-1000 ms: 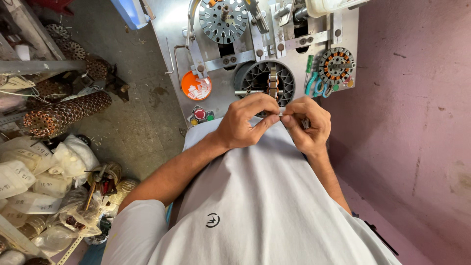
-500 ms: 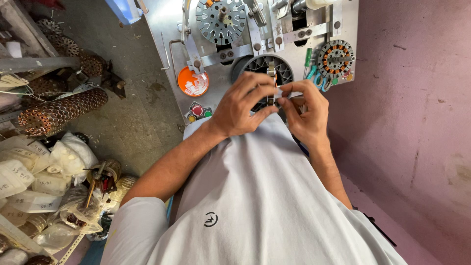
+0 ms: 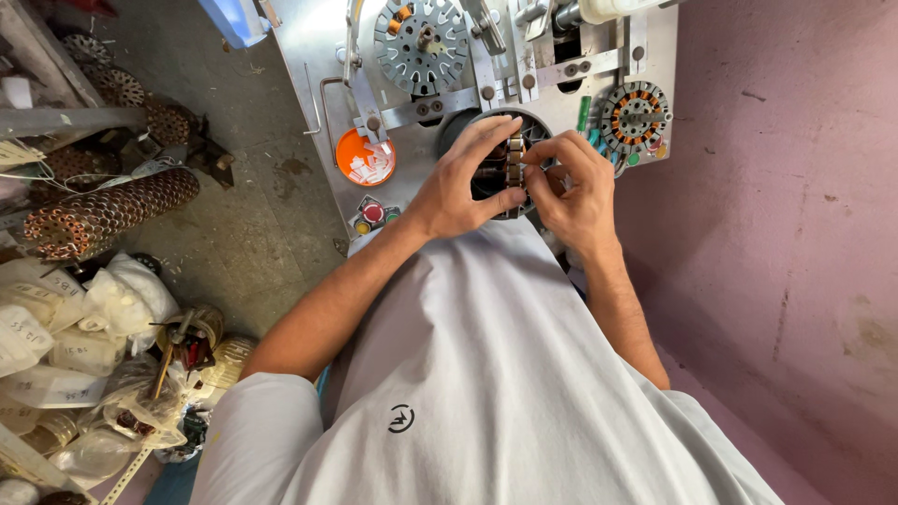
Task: The person works at a machine, manipulating a circular metal component with copper windings. They insert small white pieces into the slots of the component and use scissors to trim excess material. The person handles the component with both hands throughout the process.
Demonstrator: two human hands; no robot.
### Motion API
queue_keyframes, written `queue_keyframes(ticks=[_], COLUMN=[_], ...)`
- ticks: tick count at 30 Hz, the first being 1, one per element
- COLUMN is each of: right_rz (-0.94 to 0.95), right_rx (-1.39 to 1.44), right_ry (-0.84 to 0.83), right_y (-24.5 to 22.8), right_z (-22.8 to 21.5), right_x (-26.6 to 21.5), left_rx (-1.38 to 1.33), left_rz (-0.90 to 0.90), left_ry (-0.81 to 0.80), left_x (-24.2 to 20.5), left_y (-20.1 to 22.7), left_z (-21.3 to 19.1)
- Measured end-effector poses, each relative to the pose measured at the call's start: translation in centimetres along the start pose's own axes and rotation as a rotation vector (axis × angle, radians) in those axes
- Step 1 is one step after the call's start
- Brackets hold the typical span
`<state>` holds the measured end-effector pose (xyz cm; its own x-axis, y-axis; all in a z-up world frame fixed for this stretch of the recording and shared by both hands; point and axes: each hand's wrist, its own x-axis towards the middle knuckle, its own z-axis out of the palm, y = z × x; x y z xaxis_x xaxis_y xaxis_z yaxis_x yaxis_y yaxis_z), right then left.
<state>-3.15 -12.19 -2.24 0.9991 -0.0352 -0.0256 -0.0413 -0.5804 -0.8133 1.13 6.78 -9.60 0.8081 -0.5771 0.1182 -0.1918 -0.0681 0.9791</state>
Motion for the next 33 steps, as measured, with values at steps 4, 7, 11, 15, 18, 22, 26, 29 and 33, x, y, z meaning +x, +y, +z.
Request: queue_keyframes(ticks=[4, 7, 11, 15, 18, 22, 26, 29, 33], right_rz=[0.274, 0.329, 0.378, 0.378, 0.423, 0.38, 0.424, 0.441, 0.396], right_rx=[0.187, 0.296, 0.304, 0.268, 0.212, 0.407, 0.455, 0.476, 0.464], right_ry=[0.03, 0.053, 0.067, 0.053, 0.038, -0.004, 0.029, 0.066, 0.072], right_y=[0.3, 0.8, 1.0, 0.8, 0.7, 1.3, 2.5, 3.7, 4.8], right_z=[0.7, 1.1, 1.2, 1.2, 1.0, -0.1, -0.8, -0.3, 0.1], right_x=[0.0, 0.0, -0.2, 0.2, 0.2, -0.2, -0.7, -1.0, -1.1], left_rx=[0.234, 0.497, 0.584, 0.514, 0.255, -0.111, -0.232, -0.312, -0.398], left_rz=[-0.136, -0.068, 0.048, 0.042, -0.074, -0.217, -0.267, -0.341, -0.433], left_ry=[0.31, 0.516, 0.597, 0.588, 0.454, 0.235, 0.288, 0.295, 0.254], left_x=[0.1, 0.9, 3.0, 3.7, 2.7, 1.6, 1.1, 0.9, 0.7], left_y=[-1.2, -2.6, -3.8, -3.1, -0.9, 2.0, 2.5, 2.1, 2.0], left_z=[0.3, -1.2, -2.8, -3.0, -1.8, 0.2, 1.1, 1.3, 1.3])
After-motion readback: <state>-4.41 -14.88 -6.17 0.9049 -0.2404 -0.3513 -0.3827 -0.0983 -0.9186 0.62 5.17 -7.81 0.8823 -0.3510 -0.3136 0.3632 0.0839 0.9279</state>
